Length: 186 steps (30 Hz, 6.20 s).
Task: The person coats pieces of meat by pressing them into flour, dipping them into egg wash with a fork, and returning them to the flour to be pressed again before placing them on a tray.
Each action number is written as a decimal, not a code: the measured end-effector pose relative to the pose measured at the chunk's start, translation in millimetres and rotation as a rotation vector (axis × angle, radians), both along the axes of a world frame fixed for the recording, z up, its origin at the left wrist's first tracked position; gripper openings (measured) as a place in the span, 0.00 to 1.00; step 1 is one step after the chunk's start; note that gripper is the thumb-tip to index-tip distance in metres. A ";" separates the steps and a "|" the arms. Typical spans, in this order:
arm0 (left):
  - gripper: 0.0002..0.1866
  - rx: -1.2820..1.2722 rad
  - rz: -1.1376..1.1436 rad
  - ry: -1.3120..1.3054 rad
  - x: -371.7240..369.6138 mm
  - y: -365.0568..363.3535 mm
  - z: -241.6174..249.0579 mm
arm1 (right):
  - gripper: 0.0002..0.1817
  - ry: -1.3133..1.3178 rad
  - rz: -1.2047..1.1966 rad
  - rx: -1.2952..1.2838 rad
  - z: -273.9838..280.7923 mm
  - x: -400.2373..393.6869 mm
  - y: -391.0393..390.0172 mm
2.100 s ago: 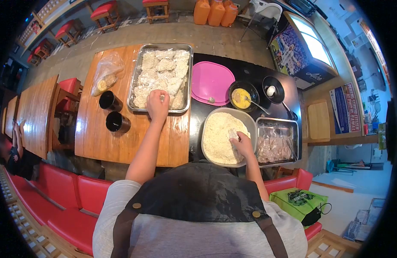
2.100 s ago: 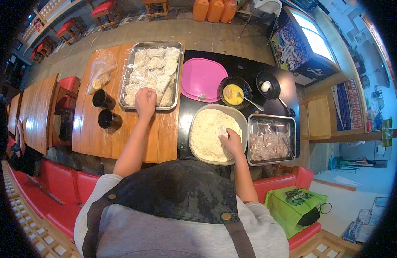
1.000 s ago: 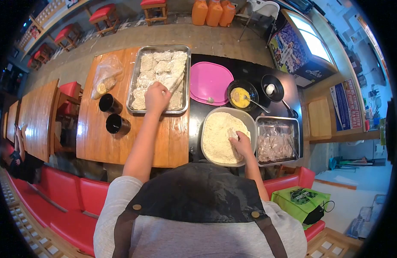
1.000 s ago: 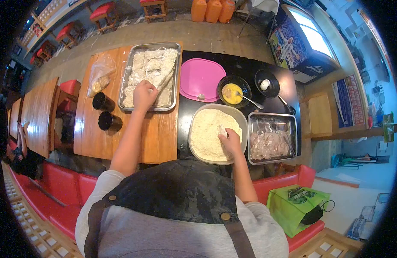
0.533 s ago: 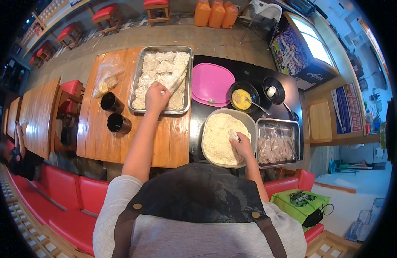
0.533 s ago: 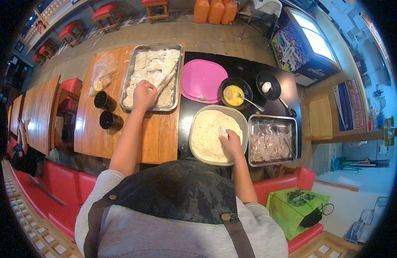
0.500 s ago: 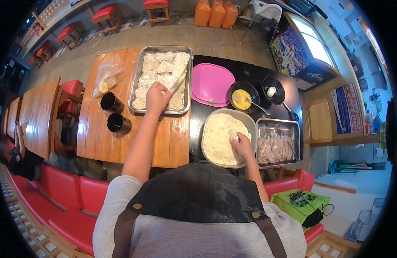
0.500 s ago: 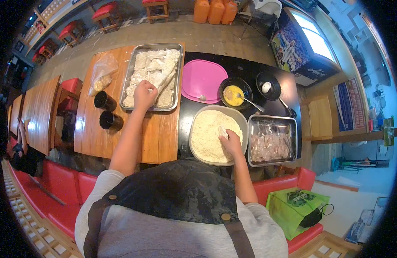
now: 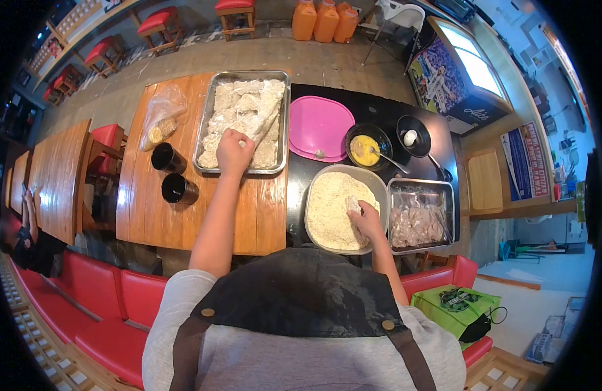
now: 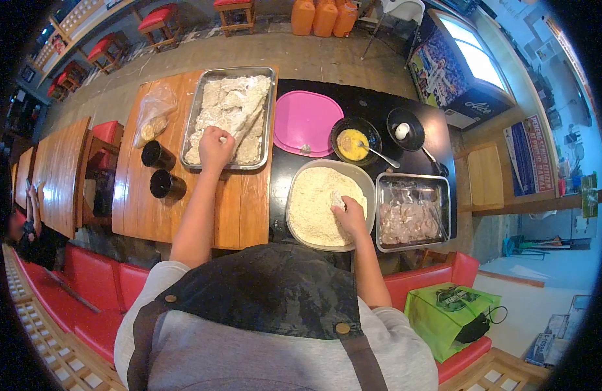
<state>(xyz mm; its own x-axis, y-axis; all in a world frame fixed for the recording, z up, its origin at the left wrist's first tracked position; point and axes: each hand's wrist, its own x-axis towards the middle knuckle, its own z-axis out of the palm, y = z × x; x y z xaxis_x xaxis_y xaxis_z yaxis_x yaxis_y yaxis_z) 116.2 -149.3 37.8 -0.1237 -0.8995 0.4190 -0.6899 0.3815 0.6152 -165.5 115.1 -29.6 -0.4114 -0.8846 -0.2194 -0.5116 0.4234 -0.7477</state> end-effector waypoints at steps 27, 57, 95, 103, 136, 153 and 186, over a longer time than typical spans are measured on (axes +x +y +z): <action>0.06 0.010 -0.030 0.013 -23.2 25.3 -3.6 | 0.17 0.058 0.006 0.004 7.6 4.3 -0.8; 0.12 -0.169 -0.328 0.008 -29.5 86.9 -28.0 | 0.14 0.066 0.016 0.006 -6.9 -2.6 -1.8; 0.11 0.311 -0.355 0.177 -21.7 143.6 -72.3 | 0.15 0.105 0.031 -0.001 5.8 5.6 -0.4; 0.11 0.278 -0.370 0.172 -22.3 143.8 -75.1 | 0.17 0.065 0.020 0.033 9.3 6.4 -0.2; 0.09 0.336 -0.629 0.346 -76.2 119.1 -4.5 | 0.17 0.286 0.127 0.007 97.9 -17.9 -61.5; 0.08 0.044 -0.026 0.152 56.4 56.8 -20.0 | 0.20 0.253 0.254 0.390 61.4 -20.4 -41.3; 0.14 0.239 0.204 -0.175 105.1 132.5 -59.1 | 0.05 0.372 0.857 -0.605 44.9 187.2 -267.0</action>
<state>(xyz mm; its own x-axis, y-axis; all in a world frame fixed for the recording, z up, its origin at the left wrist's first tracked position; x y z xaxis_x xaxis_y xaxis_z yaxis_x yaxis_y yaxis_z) 221.3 -16.7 -21.2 0.0170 -0.9832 0.1820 -0.8398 0.0848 0.5363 21.7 -151.8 15.4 0.4367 -0.8271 0.3538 -0.6956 -0.5598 -0.4502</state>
